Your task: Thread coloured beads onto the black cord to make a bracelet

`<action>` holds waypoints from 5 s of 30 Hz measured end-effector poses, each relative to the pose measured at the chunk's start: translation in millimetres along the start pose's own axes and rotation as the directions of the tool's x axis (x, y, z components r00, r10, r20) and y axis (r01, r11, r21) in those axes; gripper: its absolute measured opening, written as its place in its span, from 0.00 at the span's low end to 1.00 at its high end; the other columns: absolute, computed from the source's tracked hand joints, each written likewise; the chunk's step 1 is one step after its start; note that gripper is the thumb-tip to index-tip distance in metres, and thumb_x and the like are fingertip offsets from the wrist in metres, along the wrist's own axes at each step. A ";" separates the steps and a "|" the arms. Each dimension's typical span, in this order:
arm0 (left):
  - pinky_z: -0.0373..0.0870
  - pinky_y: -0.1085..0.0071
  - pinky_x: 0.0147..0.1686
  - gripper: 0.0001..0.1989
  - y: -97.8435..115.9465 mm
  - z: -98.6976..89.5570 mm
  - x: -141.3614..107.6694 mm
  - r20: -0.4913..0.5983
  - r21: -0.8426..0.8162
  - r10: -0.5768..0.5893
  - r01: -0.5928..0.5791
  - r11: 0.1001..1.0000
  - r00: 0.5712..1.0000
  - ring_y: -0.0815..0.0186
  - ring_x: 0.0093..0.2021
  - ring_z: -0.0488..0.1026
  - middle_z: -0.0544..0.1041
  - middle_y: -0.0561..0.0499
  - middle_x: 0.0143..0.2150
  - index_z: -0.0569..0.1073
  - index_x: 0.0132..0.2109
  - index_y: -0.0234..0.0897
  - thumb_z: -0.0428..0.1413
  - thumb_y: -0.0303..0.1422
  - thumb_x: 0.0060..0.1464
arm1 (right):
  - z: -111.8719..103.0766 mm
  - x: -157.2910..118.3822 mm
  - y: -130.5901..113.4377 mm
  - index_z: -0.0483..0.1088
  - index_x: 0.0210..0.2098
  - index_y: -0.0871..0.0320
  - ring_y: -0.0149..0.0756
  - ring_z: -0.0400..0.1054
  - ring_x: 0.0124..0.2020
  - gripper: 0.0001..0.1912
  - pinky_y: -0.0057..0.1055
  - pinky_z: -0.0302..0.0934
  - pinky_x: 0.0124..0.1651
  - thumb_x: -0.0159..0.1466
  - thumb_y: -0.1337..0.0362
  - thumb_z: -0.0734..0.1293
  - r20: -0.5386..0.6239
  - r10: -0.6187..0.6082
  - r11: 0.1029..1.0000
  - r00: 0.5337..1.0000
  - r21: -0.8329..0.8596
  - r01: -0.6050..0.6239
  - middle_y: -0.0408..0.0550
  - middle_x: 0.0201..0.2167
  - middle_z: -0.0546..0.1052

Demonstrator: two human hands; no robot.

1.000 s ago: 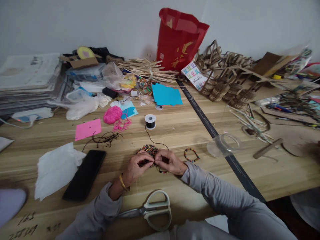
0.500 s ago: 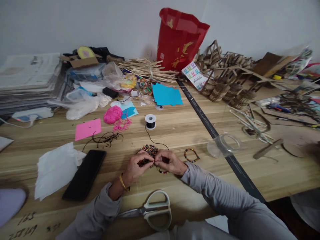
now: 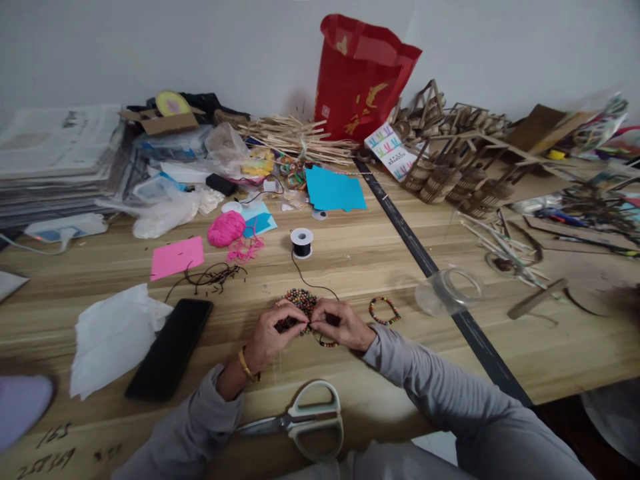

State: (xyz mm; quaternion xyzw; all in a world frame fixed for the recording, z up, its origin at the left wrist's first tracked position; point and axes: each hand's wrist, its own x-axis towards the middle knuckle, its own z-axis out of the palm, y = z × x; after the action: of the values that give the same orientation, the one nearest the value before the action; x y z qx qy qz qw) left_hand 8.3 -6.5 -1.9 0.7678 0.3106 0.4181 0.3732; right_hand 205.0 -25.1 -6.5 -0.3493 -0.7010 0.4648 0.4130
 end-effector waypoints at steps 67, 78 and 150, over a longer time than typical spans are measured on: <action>0.69 0.71 0.33 0.12 3.5 -1.5 -0.2 0.121 -0.032 -0.051 0.055 0.998 0.991 0.66 0.30 0.73 0.78 0.46 0.28 0.77 0.30 0.32 0.59 0.36 0.55 | 1.1 -1.3 -5.0 0.67 0.32 0.63 0.26 0.60 0.25 0.14 0.23 0.57 0.28 0.63 0.57 0.66 0.068 -0.038 0.999 0.997 0.013 0.037 0.44 0.26 0.67; 0.67 0.71 0.34 0.11 7.0 -2.6 0.9 0.103 0.000 -0.080 0.080 0.997 0.991 0.66 0.30 0.71 0.76 0.49 0.27 0.75 0.29 0.33 0.58 0.36 0.56 | -3.8 -1.1 -10.6 0.54 0.20 0.57 0.30 0.57 0.26 0.22 0.29 0.56 0.30 0.65 0.52 0.61 0.160 -0.164 0.984 0.973 -0.037 0.172 0.44 0.21 0.63; 0.68 0.68 0.38 0.04 3.9 -5.2 3.0 0.040 0.172 0.094 -0.100 0.980 0.995 0.67 0.30 0.73 0.79 0.49 0.28 0.76 0.31 0.34 0.58 0.25 0.53 | 0.3 3.8 1.1 0.69 0.31 0.61 0.32 0.63 0.29 0.13 0.29 0.59 0.33 0.66 0.58 0.64 -0.052 -0.157 0.980 0.986 -0.134 0.149 0.47 0.26 0.70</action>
State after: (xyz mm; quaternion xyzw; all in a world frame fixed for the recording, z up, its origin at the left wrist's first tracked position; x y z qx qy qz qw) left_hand 5.7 -4.6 4.4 0.8182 0.3022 0.3949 0.2887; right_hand 203.3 -21.6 -6.7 -0.3345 -0.7414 0.3739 0.4456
